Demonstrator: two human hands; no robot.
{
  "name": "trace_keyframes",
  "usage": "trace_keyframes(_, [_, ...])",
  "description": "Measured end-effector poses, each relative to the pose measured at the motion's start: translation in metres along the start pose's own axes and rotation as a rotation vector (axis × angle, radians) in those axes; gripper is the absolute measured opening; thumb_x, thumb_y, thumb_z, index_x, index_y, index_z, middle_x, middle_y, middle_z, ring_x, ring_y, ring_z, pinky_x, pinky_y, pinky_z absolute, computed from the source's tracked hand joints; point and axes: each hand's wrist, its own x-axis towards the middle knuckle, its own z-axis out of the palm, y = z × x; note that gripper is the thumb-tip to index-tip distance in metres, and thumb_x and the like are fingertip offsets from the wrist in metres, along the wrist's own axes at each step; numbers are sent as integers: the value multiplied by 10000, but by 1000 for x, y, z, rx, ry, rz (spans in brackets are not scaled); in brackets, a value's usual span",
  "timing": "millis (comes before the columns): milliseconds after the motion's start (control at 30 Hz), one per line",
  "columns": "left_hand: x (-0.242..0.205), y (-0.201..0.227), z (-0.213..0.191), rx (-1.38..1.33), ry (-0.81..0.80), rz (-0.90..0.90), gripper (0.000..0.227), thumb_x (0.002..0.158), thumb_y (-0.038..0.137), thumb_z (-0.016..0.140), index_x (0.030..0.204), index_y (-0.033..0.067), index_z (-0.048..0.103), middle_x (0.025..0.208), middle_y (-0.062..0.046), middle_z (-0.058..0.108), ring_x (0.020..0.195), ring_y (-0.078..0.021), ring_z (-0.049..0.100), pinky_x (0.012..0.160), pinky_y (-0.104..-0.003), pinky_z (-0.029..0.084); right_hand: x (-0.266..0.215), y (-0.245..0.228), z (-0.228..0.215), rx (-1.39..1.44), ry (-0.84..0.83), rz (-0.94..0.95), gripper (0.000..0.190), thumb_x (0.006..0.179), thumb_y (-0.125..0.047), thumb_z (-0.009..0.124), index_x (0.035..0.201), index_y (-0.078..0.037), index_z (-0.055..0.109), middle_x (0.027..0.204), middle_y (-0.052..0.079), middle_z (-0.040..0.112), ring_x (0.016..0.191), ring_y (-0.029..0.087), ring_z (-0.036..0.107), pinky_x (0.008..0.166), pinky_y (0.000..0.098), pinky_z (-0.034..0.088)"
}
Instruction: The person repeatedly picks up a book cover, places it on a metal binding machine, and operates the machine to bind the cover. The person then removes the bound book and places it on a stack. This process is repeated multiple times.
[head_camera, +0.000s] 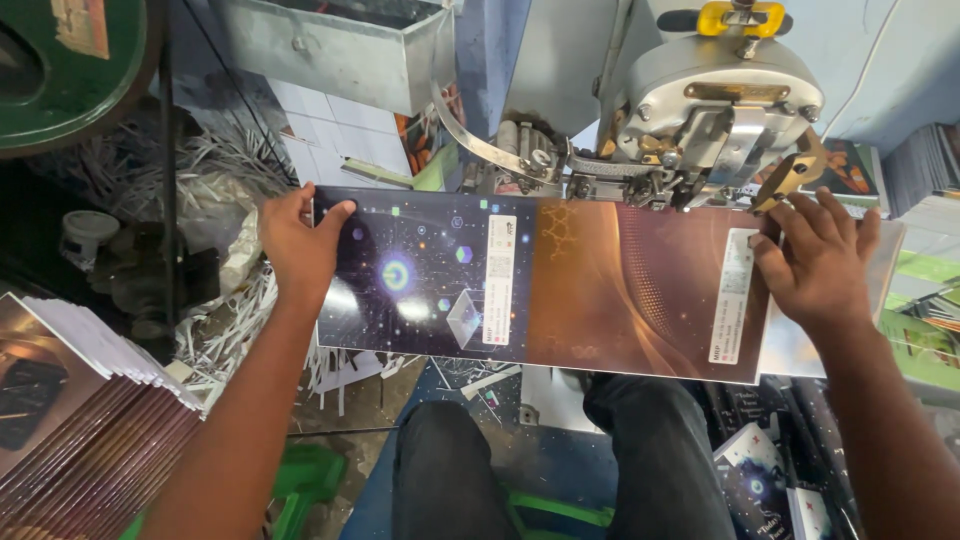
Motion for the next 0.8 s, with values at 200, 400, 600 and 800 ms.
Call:
trace_keyframes(200, [-5,15,4,-61,-42,-72,539,809,225,940,1206,-58,709,1034,-134,591,874,-245,582,806,-367,501,-3,5,-6,10,17,39,459,1077,-450,559,1392,-122,625,1486,150,570,1505,395,406,1280,707,96])
trace_keyframes(400, [-5,24,3,-7,-63,-80,567,809,232,938,1240,-55,708,1036,-145,596,872,-257,592,803,-379,505,-4,4,-9,10,20,46,433,1085,-463,560,1347,-122,602,1494,151,569,1511,377,406,1284,707,108])
trace_keyframes(600, [-12,38,3,26,-26,-45,589,816,211,930,1280,-63,691,1031,-148,611,864,-267,598,782,-388,498,-3,8,-13,1,-2,54,421,1086,-460,531,1351,-139,595,1499,176,551,1521,386,379,1273,705,114])
trace_keyframes(800, [-32,65,14,-33,-9,-17,416,849,157,876,1211,-4,751,1030,-158,613,891,-282,611,797,-393,515,-9,30,-25,42,-19,107,470,1043,-429,514,1395,-130,601,1558,251,457,1579,477,261,1211,733,12])
